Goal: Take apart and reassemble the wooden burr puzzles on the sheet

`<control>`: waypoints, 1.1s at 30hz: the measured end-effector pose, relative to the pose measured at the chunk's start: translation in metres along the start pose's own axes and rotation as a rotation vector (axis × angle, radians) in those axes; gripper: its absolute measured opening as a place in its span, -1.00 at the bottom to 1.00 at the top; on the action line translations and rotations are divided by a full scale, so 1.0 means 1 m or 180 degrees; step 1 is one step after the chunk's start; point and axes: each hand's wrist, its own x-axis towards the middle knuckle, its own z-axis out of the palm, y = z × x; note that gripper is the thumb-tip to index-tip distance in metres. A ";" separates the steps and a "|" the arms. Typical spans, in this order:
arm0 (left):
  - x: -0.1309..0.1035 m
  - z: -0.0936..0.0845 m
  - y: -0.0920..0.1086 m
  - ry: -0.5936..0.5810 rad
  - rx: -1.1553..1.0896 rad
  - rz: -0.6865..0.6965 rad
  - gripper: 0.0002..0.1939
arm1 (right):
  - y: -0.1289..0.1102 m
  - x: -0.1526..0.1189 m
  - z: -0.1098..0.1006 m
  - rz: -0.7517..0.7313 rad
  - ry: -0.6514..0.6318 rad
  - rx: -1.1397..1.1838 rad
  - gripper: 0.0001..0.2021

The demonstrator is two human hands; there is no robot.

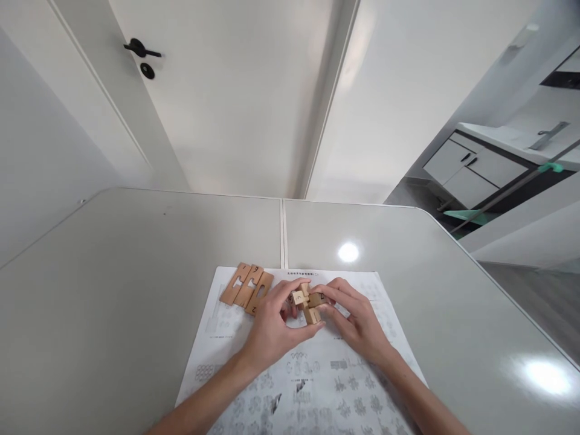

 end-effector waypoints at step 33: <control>-0.002 0.000 -0.001 0.0013 -0.0188 0.0520 -0.33 | -0.003 0.003 0.003 0.0790 -0.0424 0.0980 -0.64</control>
